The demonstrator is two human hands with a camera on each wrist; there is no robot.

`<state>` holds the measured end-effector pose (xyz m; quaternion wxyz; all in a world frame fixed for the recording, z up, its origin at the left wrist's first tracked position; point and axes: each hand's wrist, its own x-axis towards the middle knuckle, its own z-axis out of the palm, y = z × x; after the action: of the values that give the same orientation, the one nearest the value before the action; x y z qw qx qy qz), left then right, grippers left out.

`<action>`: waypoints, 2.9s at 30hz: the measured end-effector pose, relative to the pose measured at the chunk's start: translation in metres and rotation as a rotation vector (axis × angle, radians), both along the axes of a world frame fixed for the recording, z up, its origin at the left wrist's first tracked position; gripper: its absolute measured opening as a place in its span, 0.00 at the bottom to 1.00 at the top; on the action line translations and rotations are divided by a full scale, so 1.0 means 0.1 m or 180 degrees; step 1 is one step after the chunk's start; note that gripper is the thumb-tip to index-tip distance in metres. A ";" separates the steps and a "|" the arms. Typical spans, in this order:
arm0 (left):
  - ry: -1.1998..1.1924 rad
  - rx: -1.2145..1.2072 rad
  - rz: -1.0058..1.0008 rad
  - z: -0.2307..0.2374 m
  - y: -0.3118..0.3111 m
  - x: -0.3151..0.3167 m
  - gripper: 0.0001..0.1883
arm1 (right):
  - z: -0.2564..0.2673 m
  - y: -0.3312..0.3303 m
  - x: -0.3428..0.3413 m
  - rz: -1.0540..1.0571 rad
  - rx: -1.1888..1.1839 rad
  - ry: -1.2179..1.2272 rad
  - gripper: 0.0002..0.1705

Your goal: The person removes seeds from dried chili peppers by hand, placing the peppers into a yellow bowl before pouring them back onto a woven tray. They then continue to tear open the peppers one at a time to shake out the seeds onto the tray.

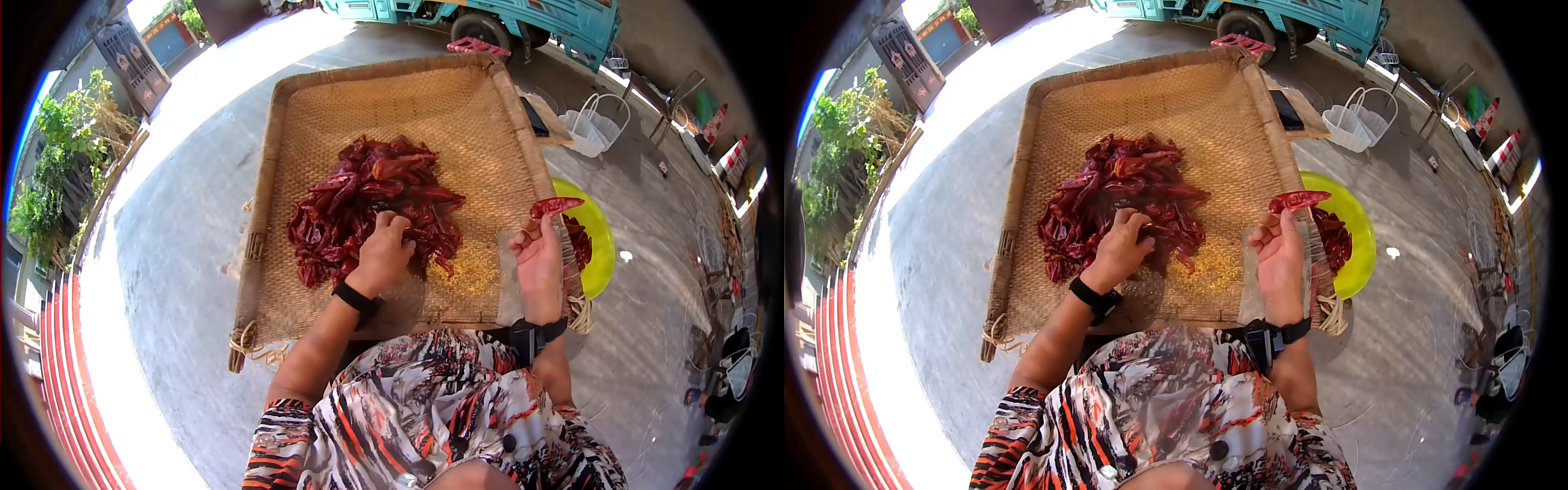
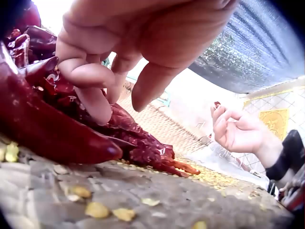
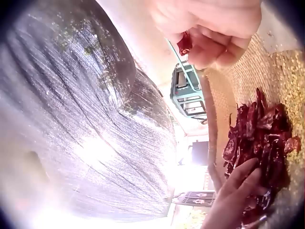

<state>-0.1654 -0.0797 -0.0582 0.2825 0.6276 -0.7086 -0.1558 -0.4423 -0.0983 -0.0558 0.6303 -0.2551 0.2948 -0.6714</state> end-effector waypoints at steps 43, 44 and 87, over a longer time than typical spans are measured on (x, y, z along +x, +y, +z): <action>-0.0843 -0.0031 -0.0215 -0.13 0.05 0.04 0.09 | 0.01 0.20 0.46 0.1210 -0.0945 0.4751 0.16; -0.0831 0.0007 -0.0168 -0.09 0.06 0.03 0.09 | 0.06 0.22 0.50 0.1162 -0.0990 0.4999 0.16; 0.0317 -0.0027 -0.0836 0.24 0.25 -0.14 0.08 | -0.08 0.20 0.64 0.1775 -0.0621 0.2640 0.11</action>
<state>-0.1797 -0.0548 -0.0339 0.2971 0.5197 -0.7704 -0.2194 -0.3780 -0.0783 -0.0637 0.5887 -0.6268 0.3769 -0.3442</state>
